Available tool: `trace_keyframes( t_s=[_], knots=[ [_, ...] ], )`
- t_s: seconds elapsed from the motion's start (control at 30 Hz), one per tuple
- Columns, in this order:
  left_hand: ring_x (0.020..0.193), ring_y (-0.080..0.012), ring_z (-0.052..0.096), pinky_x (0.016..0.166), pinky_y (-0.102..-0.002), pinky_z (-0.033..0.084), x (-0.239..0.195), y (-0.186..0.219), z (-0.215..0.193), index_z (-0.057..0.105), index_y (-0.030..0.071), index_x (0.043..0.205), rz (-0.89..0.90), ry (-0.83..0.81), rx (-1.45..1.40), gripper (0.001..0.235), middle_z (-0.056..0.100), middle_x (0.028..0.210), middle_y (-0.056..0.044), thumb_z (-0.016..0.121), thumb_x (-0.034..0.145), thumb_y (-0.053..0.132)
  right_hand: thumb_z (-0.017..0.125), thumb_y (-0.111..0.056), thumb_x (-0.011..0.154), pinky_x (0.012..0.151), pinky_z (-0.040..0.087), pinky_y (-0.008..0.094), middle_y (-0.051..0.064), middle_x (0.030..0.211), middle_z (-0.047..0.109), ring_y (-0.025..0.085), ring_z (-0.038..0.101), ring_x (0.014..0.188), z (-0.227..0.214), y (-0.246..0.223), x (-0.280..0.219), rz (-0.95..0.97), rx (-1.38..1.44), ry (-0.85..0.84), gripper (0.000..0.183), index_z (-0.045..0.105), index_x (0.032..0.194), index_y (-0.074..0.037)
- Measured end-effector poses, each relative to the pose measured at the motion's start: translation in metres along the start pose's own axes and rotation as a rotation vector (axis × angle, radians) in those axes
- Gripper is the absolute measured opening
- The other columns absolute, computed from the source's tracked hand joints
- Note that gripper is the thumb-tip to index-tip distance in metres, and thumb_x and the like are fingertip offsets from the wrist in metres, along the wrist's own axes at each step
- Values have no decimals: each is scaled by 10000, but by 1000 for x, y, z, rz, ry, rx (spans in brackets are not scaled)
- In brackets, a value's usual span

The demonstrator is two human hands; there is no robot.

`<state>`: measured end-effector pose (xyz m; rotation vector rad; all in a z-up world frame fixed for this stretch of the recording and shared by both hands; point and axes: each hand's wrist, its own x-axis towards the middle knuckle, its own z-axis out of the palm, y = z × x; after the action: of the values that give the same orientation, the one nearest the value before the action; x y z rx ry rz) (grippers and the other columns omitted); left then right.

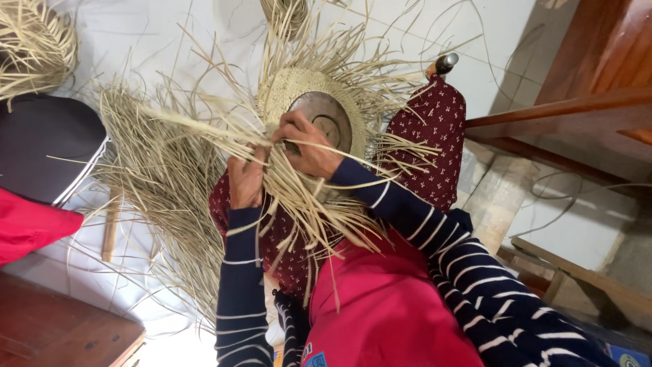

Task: The person sits on the floor and weaves dried straw into a hat base using both hands. They repeatedly pull strands through the existing weave and tighten them to build up the hat's structure.

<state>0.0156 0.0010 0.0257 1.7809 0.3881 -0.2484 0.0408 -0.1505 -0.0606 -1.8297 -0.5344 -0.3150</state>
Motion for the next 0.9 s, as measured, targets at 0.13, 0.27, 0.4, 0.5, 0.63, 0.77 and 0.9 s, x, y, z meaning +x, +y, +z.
trace_keyframes(
  t_s=[0.13,0.27,0.4,0.5,0.63,0.77,0.9],
  knots=[
    [223,-80,305,309,-201,323,31,-58,-9,531,94,528,70,-65,216,526,380,337,23,623,949,394,594,-89,838,759,489,399,106,1005,460,353,559,836,6,10,5,-74,-24,-14,54,581,890,-96],
    [333,-99,310,401,-250,354,41,-77,-13,583,42,676,4,-126,293,562,403,428,-5,619,915,549,562,-123,917,750,488,378,110,1030,469,345,556,836,1,6,-5,-129,-27,-32,96,627,852,-96],
    [535,-126,502,538,-279,437,26,-23,-1,649,-16,994,107,-171,136,377,602,674,-82,687,897,346,575,-161,925,744,488,377,102,1006,462,315,537,812,-13,-14,1,-117,13,-67,120,652,844,-116],
    [564,-129,542,579,-272,494,35,-59,1,607,17,1159,193,-180,78,284,639,810,-130,649,932,181,556,-144,921,702,503,384,79,993,512,313,586,780,-5,2,11,-79,-26,-7,167,676,807,-141],
    [729,-285,623,726,-446,514,20,-22,7,642,-45,1059,305,-142,161,205,663,875,-215,644,898,82,639,-200,845,636,488,447,96,848,533,390,596,686,-2,-6,43,63,-107,-96,127,582,783,-106],
    [412,-92,426,474,-245,476,32,-74,1,637,-66,1014,189,-90,94,259,603,602,-99,673,902,165,684,-278,769,595,433,503,151,709,601,418,620,693,-8,15,51,284,-46,-183,222,571,790,-89],
    [335,-91,366,364,-192,379,34,-80,3,637,-70,959,348,-52,173,186,497,495,-49,655,910,109,733,-256,750,597,463,472,156,737,579,445,599,679,-24,-7,40,163,33,-288,224,599,758,-76]
  ],
)
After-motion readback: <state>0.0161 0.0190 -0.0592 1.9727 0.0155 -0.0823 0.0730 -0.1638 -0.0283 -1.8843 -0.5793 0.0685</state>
